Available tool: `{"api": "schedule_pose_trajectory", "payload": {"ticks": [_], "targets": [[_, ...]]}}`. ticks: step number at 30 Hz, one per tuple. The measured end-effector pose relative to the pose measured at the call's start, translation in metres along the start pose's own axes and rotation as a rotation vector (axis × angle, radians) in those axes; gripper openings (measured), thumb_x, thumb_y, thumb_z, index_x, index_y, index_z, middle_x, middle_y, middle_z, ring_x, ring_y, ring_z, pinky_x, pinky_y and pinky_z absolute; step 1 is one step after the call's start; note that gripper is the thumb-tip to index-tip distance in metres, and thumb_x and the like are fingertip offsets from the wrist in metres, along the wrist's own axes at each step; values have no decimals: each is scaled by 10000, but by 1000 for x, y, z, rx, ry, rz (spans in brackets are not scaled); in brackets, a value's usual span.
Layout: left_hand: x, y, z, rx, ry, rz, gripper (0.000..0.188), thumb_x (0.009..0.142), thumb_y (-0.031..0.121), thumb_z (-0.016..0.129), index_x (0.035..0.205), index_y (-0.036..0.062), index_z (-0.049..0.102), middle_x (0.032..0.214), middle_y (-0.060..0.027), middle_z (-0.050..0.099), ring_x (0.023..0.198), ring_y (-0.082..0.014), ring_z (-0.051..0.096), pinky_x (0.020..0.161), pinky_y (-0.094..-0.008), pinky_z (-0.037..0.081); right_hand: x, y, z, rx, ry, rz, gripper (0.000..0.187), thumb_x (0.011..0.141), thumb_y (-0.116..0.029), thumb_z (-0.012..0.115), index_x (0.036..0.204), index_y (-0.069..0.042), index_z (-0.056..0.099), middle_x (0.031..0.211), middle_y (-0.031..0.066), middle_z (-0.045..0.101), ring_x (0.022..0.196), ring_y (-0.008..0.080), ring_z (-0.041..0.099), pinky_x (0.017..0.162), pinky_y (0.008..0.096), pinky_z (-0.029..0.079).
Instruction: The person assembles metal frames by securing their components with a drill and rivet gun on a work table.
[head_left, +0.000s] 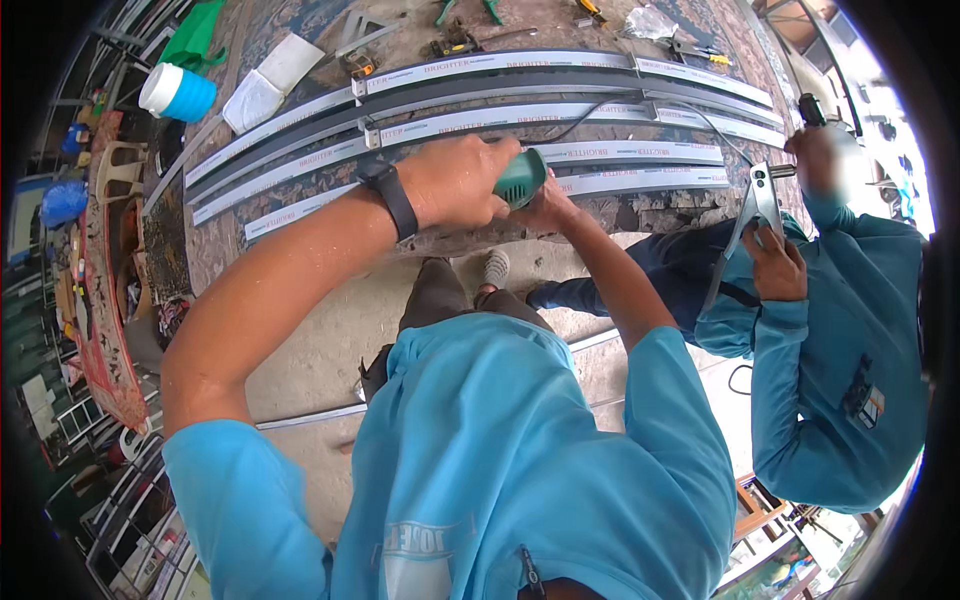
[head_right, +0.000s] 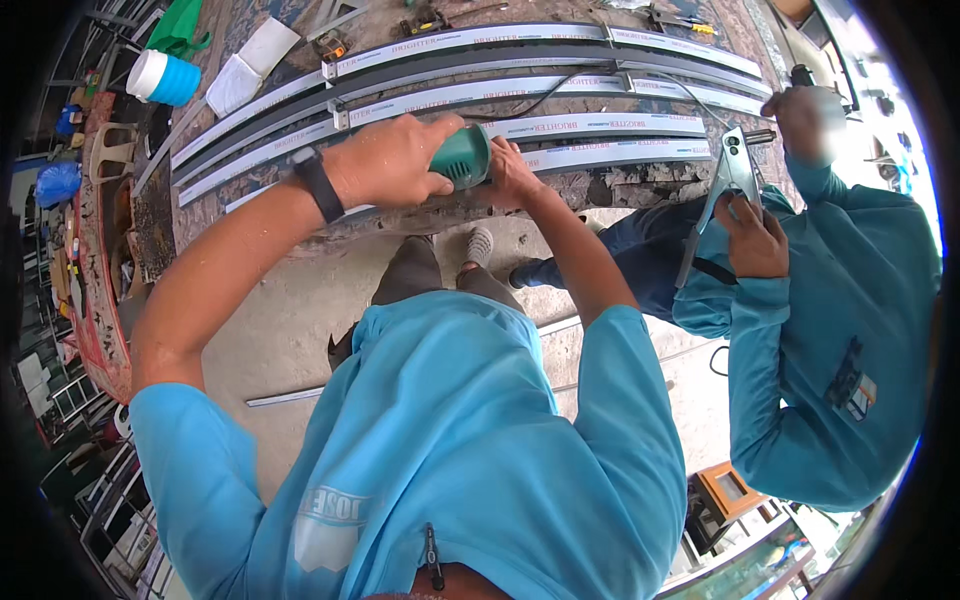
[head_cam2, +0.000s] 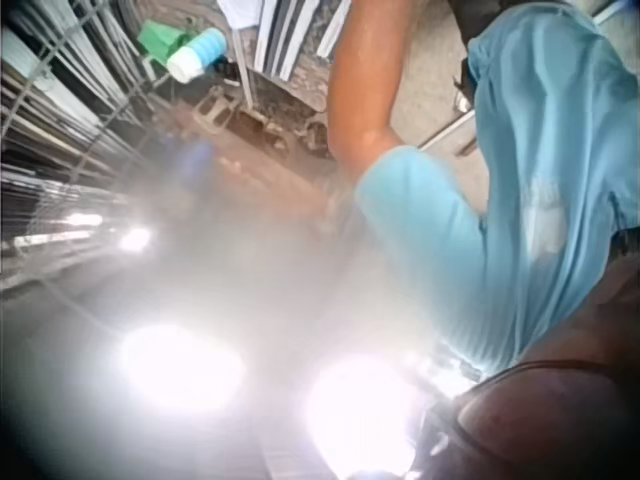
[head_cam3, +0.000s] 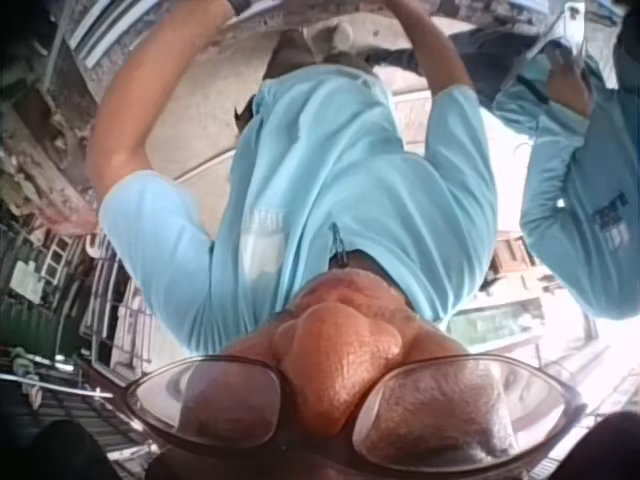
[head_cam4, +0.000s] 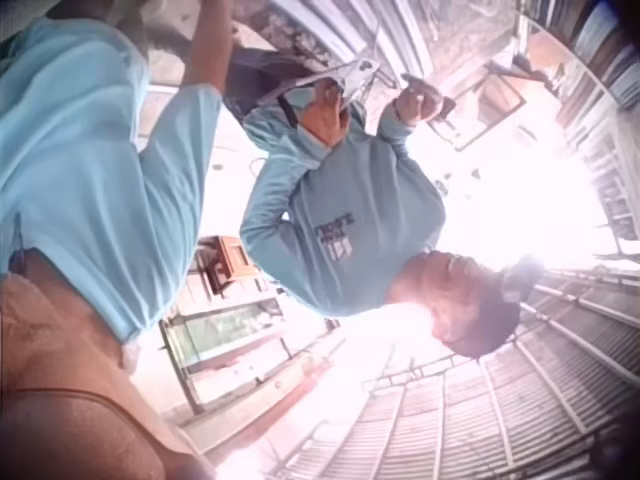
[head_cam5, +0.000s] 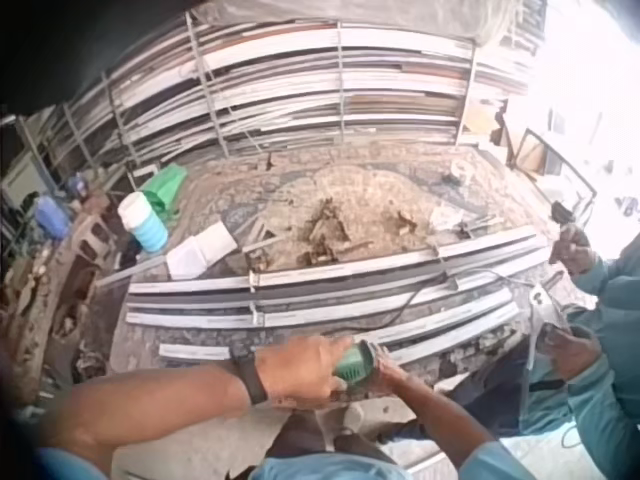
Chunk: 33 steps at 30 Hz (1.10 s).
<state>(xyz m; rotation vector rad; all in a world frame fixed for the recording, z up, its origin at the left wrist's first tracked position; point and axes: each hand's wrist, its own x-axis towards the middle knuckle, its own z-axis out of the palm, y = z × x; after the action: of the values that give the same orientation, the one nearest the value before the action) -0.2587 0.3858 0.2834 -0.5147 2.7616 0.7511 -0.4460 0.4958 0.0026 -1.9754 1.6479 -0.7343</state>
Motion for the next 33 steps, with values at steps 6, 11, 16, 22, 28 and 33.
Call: {"api": "schedule_pose_trajectory", "payload": {"ticks": [6,11,16,22,28,33], "targets": [[0,2,-1,51,-43,3,731,832,285,809,1437,56,470,1002,-284,722,971,-472,699,837,-531,573,-2,-16,-16,-101,-19,65,693,635,-285,859,1235,-32,623,1261,136,581,1202,353,501,1035,504,406],[-7,-3,-1,30,-72,42,774,822,265,818,1460,41,442,958,-278,723,956,-466,707,824,-528,579,-1,-18,-16,-86,-11,52,573,620,-223,828,1140,-72,640,1173,121,572,1150,354,509,988,499,418],[-3,-7,-10,5,-77,103,784,821,270,822,1465,26,446,963,-284,718,948,-472,705,830,-534,570,1,-19,-20,-51,-9,67,568,570,-179,822,1113,-101,670,1200,101,578,1173,358,511,1007,487,422],[-11,-39,-65,-50,-47,208,741,837,264,815,1454,38,473,986,-283,721,951,-472,695,847,-539,559,2,-22,-23,-48,-51,103,612,630,-273,866,1194,-134,675,1240,95,584,1188,347,499,1045,496,400],[-17,-162,-140,-897,364,-12,656,939,328,793,1437,38,481,1049,-93,719,859,-202,735,672,-284,578,15,-49,-44,-25,-79,127,677,682,-203,879,1301,-157,609,1312,111,564,1292,373,478,1082,515,406],[4,-314,-119,-1517,729,-258,501,993,425,704,1282,34,584,1011,-113,713,796,-208,722,617,-301,581,39,-105,-80,175,268,396,818,698,-146,868,1428,-47,512,1365,209,533,1294,408,485,1123,477,400]]}}
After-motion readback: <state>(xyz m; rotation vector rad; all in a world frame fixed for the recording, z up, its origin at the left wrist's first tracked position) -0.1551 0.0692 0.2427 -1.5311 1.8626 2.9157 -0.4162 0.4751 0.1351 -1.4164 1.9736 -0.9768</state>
